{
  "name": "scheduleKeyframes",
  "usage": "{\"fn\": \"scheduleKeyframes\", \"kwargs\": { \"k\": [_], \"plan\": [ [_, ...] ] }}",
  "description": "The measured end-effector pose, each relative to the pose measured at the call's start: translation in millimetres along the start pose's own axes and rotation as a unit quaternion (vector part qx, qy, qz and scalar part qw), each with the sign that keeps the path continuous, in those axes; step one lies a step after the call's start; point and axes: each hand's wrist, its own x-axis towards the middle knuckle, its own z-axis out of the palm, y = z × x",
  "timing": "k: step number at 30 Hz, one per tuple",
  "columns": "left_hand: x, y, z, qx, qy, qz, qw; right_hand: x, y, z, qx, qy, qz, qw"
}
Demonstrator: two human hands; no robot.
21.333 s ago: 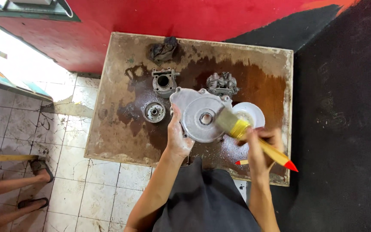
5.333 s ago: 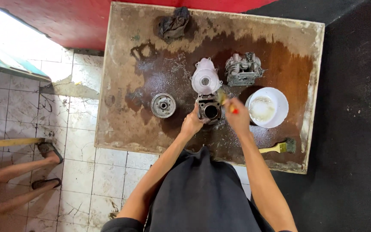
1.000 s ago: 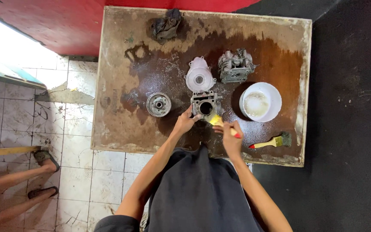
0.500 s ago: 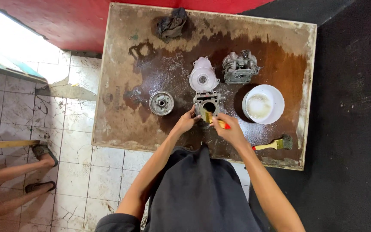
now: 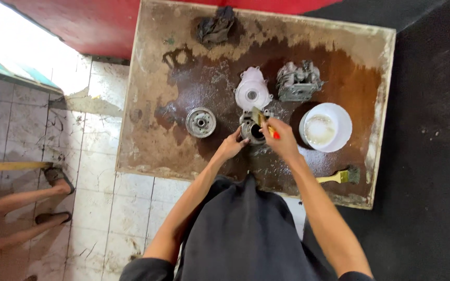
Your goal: Cleaning motorcycle engine components using a brush and cleaning solution.
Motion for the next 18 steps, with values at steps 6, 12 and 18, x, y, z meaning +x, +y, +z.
{"fn": "scheduleKeyframes", "kwargs": {
  "k": [6,12,18],
  "plan": [
    [14,-11,2,-0.07,-0.023,-0.015,0.997,4,-14,-5,0.05,-0.089,0.013,0.995],
    [34,-63,23,-0.102,0.001,0.081,0.991,2,6,9,-0.037,-0.181,-0.02,0.983],
    [7,-5,2,-0.019,-0.001,-0.019,1.0,12,-8,-1,0.013,0.034,0.01,0.999]
  ]
}}
